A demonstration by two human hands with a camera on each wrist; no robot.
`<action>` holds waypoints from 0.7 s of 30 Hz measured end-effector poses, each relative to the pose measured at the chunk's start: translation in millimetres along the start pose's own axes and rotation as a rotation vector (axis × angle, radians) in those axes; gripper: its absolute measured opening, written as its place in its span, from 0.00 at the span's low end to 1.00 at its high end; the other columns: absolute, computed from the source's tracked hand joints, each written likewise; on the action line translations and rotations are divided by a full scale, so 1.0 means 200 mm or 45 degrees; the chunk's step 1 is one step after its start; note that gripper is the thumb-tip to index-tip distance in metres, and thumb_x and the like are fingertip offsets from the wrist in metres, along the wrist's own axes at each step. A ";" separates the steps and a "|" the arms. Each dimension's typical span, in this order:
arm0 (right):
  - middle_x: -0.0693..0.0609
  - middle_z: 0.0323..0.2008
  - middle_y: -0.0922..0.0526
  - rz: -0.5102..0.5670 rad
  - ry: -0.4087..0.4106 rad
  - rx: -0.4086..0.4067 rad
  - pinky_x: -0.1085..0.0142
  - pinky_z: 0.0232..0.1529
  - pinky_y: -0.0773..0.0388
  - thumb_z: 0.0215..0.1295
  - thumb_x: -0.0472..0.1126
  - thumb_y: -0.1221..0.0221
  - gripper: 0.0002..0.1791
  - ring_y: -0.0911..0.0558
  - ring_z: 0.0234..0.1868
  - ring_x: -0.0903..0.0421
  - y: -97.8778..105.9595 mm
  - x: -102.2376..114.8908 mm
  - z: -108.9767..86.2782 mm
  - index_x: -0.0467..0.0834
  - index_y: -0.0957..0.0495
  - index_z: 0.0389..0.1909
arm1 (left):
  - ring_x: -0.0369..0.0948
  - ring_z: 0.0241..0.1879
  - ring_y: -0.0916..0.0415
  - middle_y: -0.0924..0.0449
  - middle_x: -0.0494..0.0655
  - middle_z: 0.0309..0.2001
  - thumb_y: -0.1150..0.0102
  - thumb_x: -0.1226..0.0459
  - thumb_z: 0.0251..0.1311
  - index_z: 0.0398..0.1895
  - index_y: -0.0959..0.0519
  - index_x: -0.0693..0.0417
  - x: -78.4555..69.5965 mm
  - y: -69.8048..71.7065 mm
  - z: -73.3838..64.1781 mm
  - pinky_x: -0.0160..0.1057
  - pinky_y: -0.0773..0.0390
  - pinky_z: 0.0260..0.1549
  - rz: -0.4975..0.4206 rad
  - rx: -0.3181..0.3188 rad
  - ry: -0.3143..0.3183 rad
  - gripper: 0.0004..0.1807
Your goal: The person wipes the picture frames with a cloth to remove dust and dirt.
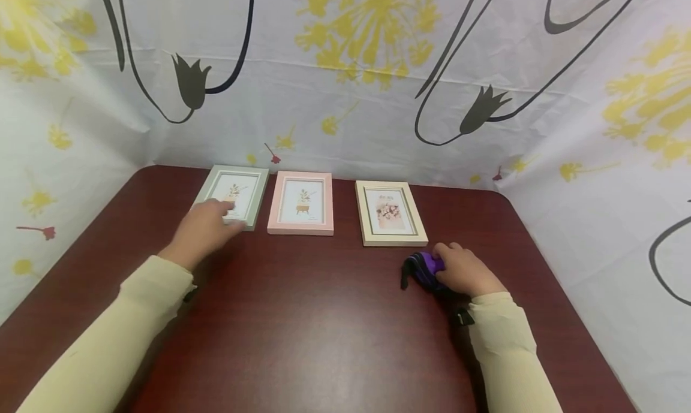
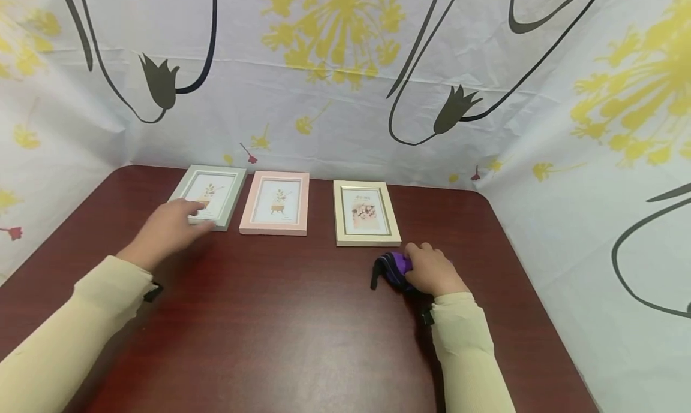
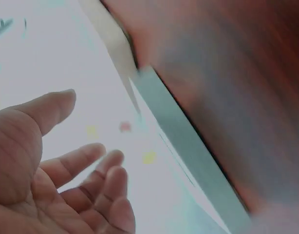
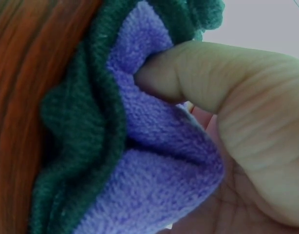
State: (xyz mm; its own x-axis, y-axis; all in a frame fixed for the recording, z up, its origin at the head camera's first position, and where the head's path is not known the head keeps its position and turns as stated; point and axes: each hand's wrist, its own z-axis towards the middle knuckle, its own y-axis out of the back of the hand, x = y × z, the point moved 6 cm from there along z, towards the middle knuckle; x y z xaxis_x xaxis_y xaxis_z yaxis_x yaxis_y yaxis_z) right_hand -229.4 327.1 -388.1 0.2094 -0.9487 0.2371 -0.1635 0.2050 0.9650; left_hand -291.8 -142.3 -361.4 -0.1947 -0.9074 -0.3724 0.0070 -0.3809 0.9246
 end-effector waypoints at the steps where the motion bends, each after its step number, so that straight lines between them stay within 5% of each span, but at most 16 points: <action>1: 0.44 0.36 0.24 0.003 0.000 0.003 0.49 0.38 0.26 0.55 0.33 0.37 0.12 0.25 0.34 0.46 0.00 0.00 0.00 0.40 0.24 0.41 | 0.61 0.51 0.26 0.22 0.69 0.52 0.35 0.55 0.62 0.58 0.24 0.71 -0.05 -0.03 0.01 0.61 0.28 0.52 0.017 0.012 -0.037 0.30; 7: 0.42 0.38 0.24 0.002 -0.017 0.016 0.47 0.39 0.25 0.55 0.33 0.37 0.13 0.24 0.36 0.44 -0.01 0.00 0.01 0.39 0.23 0.43 | 0.56 0.47 0.25 0.19 0.59 0.45 0.34 0.56 0.63 0.48 0.17 0.65 -0.21 -0.19 0.07 0.56 0.25 0.49 0.154 0.074 -0.225 0.20; 13: 0.43 0.38 0.24 0.018 -0.009 0.028 0.49 0.39 0.25 0.56 0.33 0.37 0.13 0.24 0.35 0.45 -0.02 0.01 0.01 0.40 0.24 0.43 | 0.53 0.39 0.26 0.19 0.52 0.37 0.36 0.67 0.63 0.36 0.14 0.57 -0.19 -0.21 0.10 0.53 0.24 0.40 0.214 0.050 -0.270 0.04; 21: 0.41 0.39 0.24 0.015 -0.023 0.020 0.48 0.39 0.25 0.56 0.33 0.37 0.14 0.24 0.35 0.45 0.00 0.00 0.00 0.39 0.23 0.44 | 0.51 0.35 0.28 0.20 0.51 0.34 0.36 0.63 0.63 0.33 0.14 0.55 -0.19 -0.21 0.11 0.53 0.24 0.36 0.238 0.034 -0.268 0.06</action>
State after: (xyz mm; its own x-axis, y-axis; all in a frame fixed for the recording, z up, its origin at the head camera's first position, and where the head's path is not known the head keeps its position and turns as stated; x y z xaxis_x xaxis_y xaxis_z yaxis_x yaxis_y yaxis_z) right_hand -230.4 327.3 -388.7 0.1897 -0.9505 0.2463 -0.1813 0.2126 0.9602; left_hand -307.2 -88.5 -383.7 -0.3920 -0.9036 -0.1728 0.0365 -0.2030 0.9785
